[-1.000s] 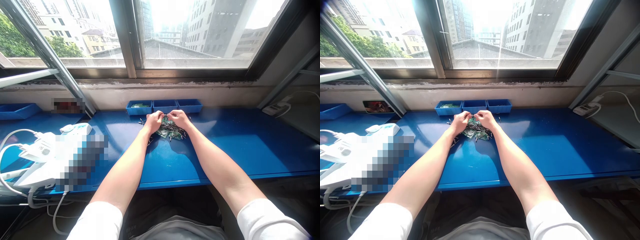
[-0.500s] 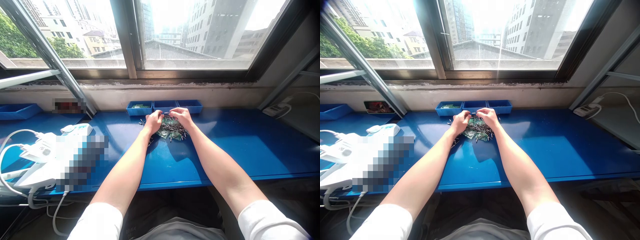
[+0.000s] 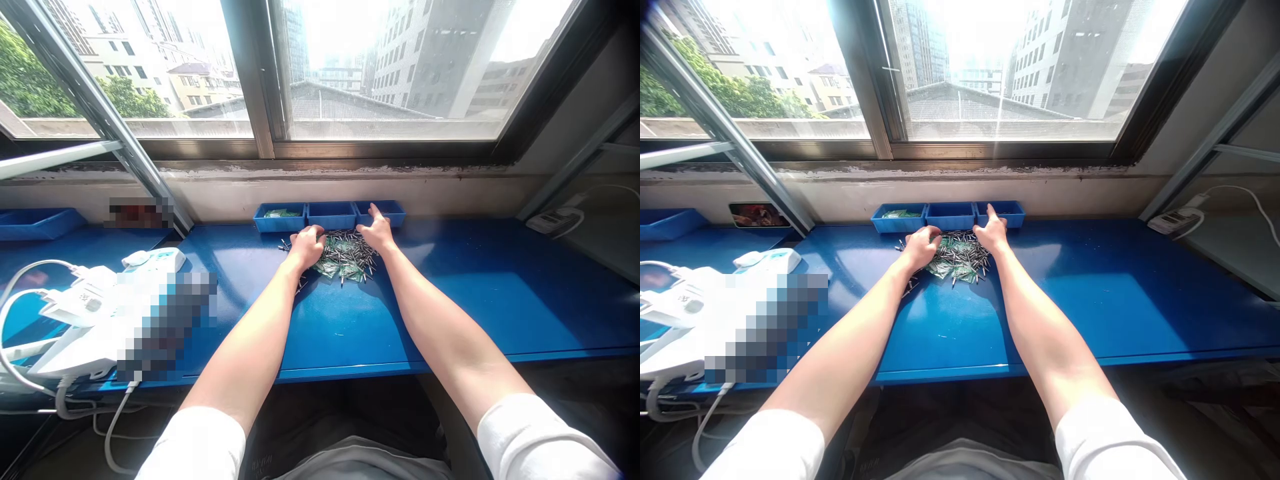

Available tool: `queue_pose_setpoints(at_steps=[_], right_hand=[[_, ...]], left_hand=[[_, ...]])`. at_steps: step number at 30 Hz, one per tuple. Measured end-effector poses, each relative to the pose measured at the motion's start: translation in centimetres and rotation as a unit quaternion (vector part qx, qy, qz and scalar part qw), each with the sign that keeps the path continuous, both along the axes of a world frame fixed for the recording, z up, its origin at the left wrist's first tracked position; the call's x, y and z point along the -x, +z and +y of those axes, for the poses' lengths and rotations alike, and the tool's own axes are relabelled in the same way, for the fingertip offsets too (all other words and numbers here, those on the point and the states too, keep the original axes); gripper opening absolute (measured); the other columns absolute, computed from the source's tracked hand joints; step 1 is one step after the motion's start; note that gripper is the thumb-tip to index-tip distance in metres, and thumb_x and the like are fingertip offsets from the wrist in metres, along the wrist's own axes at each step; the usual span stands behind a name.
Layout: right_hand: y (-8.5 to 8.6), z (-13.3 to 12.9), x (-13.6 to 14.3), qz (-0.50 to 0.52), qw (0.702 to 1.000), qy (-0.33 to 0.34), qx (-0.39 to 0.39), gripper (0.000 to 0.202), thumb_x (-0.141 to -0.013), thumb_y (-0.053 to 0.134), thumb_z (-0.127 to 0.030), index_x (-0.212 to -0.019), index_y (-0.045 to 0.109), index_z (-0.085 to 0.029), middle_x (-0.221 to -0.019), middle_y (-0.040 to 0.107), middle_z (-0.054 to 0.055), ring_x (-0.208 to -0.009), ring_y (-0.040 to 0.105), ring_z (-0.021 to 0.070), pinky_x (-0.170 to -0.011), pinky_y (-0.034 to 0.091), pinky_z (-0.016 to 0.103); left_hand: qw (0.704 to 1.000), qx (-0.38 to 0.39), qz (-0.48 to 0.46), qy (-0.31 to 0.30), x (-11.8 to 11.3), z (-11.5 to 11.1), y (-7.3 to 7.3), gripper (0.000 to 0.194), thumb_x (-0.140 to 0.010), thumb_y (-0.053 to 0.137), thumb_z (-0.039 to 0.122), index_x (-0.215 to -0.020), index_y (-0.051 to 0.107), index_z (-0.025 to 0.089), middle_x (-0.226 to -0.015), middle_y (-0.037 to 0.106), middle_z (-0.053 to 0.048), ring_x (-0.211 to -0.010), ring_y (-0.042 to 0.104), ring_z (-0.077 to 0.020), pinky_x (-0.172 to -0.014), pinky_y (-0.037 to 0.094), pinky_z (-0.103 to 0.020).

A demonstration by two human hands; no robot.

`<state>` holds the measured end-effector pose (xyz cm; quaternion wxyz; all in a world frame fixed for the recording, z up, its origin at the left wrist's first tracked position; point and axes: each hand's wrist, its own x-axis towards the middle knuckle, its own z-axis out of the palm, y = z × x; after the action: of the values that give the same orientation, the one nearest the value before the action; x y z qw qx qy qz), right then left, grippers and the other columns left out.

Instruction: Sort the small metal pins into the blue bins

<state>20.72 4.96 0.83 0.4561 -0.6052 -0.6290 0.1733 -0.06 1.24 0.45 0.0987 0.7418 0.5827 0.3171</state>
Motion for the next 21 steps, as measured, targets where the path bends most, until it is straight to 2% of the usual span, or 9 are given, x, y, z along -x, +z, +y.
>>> queue_pose_setpoints(at_steps=[2,4,7,10,15,21], right_hand=[[-0.1,0.0,0.1,0.008,1.0,0.009,-0.005,0.083,-0.065,0.06,-0.021,-0.143,0.033,-0.013,-0.131,0.053,0.011,-0.128,0.038,0.0303,-0.107,0.033,0.044],[-0.2,0.0,0.2,-0.001,1.0,0.002,-0.024,0.08,-0.065,0.06,-0.02,-0.141,0.035,-0.012,-0.13,0.053,0.012,-0.126,0.039,0.0302,-0.105,0.035,0.044],[-0.2,0.1,0.5,-0.045,0.996,-0.006,-0.071,0.056,-0.069,0.057,-0.021,-0.124,0.054,-0.012,-0.117,0.061,0.011,-0.115,0.048,0.0275,-0.101,0.039,0.042],[-0.2,-0.1,1.1,-0.101,0.991,0.049,-0.075,0.032,-0.072,0.056,-0.024,-0.101,0.067,-0.014,-0.099,0.067,0.008,-0.099,0.056,0.0234,-0.093,0.044,0.037],[-0.5,-1.1,2.5,-0.225,0.965,0.133,-0.002,0.038,-0.073,0.062,-0.042,-0.101,0.07,-0.018,-0.106,0.066,0.012,-0.108,0.052,0.0312,-0.093,0.041,0.042],[-0.8,-1.4,3.2,-0.259,0.954,0.15,0.004,0.027,-0.078,0.058,-0.037,-0.093,0.072,-0.019,-0.103,0.067,0.011,-0.104,0.055,0.0291,-0.091,0.04,0.04]], left_hand=[[1.0,0.002,0.004,0.001,0.0,0.0,0.0,0.03,-0.088,0.044,0.036,-0.109,0.06,0.022,-0.118,0.063,-0.006,-0.112,0.054,-0.0239,-0.101,0.031,-0.04],[1.0,0.003,0.01,0.004,0.0,0.0,-0.1,0.03,-0.087,0.045,0.036,-0.108,0.061,0.022,-0.118,0.063,-0.006,-0.113,0.054,-0.0244,-0.102,0.031,-0.04],[1.0,-0.001,0.021,0.003,0.0,0.1,-0.1,0.029,-0.085,0.047,0.035,-0.107,0.062,0.022,-0.117,0.064,-0.007,-0.112,0.054,-0.025,-0.101,0.032,-0.041],[1.0,-0.007,0.03,-0.001,0.0,0.2,-0.2,0.03,-0.084,0.048,0.036,-0.106,0.064,0.021,-0.115,0.064,-0.007,-0.112,0.055,-0.0251,-0.101,0.034,-0.04],[0.999,-0.009,0.046,-0.014,0.0,0.3,-0.2,0.032,-0.084,0.049,0.035,-0.106,0.066,0.021,-0.115,0.066,-0.007,-0.112,0.056,-0.0245,-0.102,0.036,-0.036],[0.997,0.0,0.071,-0.029,0.0,0.4,-0.2,0.033,-0.082,0.05,0.035,-0.107,0.067,0.021,-0.116,0.066,-0.008,-0.113,0.057,-0.0253,-0.101,0.038,-0.035]])
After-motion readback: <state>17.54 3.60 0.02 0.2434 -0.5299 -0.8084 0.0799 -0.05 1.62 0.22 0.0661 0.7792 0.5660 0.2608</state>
